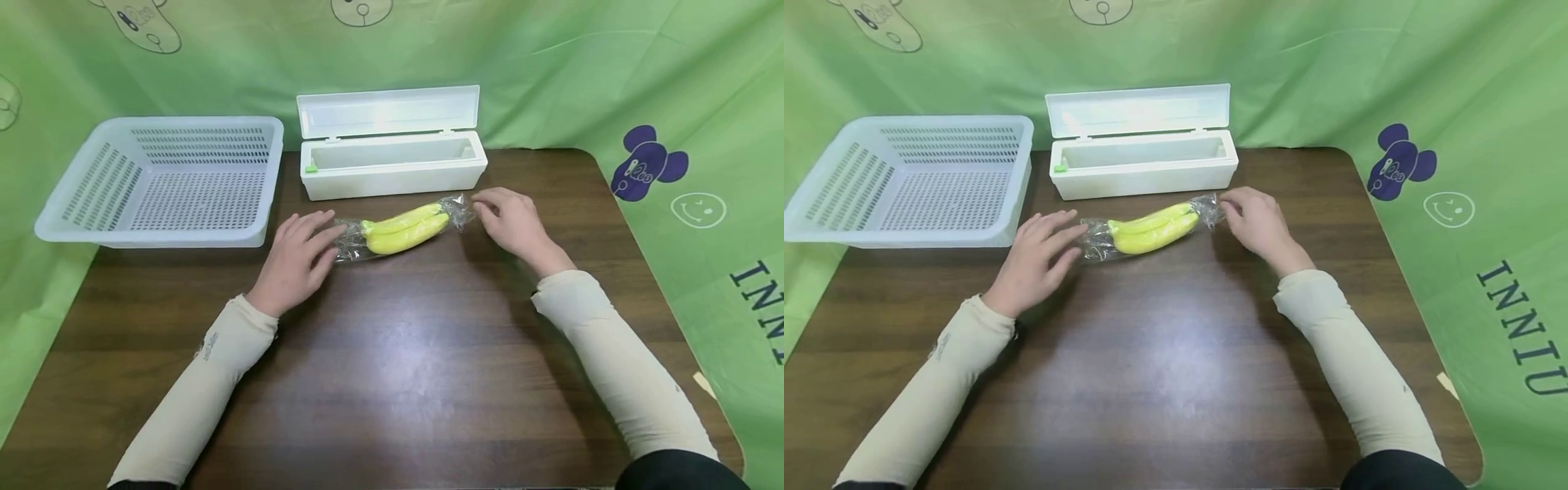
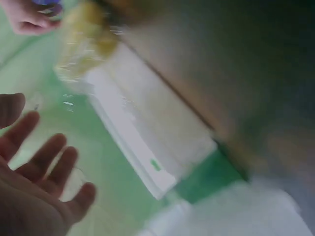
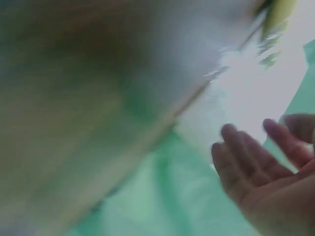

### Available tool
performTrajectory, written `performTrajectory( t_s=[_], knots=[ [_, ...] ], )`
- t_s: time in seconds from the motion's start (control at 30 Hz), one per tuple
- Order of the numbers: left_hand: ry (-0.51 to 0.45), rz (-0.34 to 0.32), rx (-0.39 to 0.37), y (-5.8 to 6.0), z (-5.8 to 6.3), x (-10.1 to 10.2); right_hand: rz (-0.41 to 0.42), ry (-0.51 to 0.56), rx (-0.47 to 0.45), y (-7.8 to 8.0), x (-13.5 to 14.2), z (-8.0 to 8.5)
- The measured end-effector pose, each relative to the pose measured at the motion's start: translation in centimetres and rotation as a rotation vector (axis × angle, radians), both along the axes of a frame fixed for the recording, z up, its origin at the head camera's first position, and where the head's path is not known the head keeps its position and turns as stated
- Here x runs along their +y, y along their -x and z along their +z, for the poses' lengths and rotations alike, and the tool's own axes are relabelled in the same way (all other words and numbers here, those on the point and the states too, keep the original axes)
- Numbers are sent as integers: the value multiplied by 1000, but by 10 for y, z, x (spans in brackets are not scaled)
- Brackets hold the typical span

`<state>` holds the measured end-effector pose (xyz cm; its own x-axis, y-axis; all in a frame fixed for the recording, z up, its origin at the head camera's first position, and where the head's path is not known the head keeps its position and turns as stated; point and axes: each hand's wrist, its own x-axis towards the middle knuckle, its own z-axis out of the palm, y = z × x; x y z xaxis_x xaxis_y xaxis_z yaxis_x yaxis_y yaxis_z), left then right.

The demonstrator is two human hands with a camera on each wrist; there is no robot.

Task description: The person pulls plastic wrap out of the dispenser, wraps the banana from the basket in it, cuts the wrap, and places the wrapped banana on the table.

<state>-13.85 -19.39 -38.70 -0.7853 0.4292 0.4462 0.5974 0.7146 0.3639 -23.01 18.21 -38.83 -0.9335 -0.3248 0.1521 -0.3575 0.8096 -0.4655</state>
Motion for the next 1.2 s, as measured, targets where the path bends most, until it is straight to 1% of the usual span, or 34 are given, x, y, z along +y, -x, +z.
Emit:
performTrajectory(
  t_s=[0.03, 0.1, 0.17, 0.23, 0.27, 0.33, 0.37, 0.43, 0.5, 0.57, 0.63, 0.7, 0.8, 0.87, 0.93, 0.97, 1.0, 1.07, 1.13, 1.2],
  knots=[
    [-23, 5, -33, 4, 3, 6, 46, -12, -6, 1, -7, 3],
    [-21, 18, -127, 16, 7, 20, 152, -62, -28, 4, -23, 5],
    [34, 40, -233, 29, 7, 34, 256, -133, -64, 8, -39, 3],
    [117, 60, -326, 40, 4, 44, 332, -201, -86, 11, -53, -4],
    [154, 69, -363, 45, 2, 48, 357, -233, -90, 11, -58, -8],
    [180, 91, -431, 51, -3, 51, 384, -289, -81, 11, -66, -15],
    [172, 99, -459, 54, -6, 51, 387, -308, -66, 10, -68, -18],
    [124, 105, -493, 59, -10, 50, 379, -324, -20, 7, -69, -21],
    [52, 99, -526, 65, -12, 47, 362, -312, 16, 4, -68, -22],
    [0, 83, -547, 71, -14, 43, 347, -294, 29, 2, -68, -21],
    [-39, 74, -576, 75, -14, 38, 338, -284, 20, 1, -68, -22],
    [-63, 85, -602, 75, -14, 32, 333, -282, 1, 0, -69, -24],
    [-107, 102, -632, 69, -13, 24, 322, -275, -19, -1, -70, -28],
    [-143, 100, -618, 63, -10, 23, 317, -268, -23, -2, -69, -29],
    [-173, 73, -590, 58, -5, 26, 314, -260, -28, -3, -69, -28],
    [-167, 58, -565, 55, -3, 29, 314, -256, -28, -3, -69, -28],
    [-150, 51, -543, 53, -2, 33, 313, -256, -26, -3, -69, -28],
    [-76, 50, -514, 48, -2, 41, 310, -253, -26, -4, -69, -28],
    [22, 78, -523, 44, -5, 51, 308, -255, -23, -4, -69, -28],
    [91, 109, -563, 41, -9, 60, 311, -257, -21, -5, -70, -27]
  ],
)
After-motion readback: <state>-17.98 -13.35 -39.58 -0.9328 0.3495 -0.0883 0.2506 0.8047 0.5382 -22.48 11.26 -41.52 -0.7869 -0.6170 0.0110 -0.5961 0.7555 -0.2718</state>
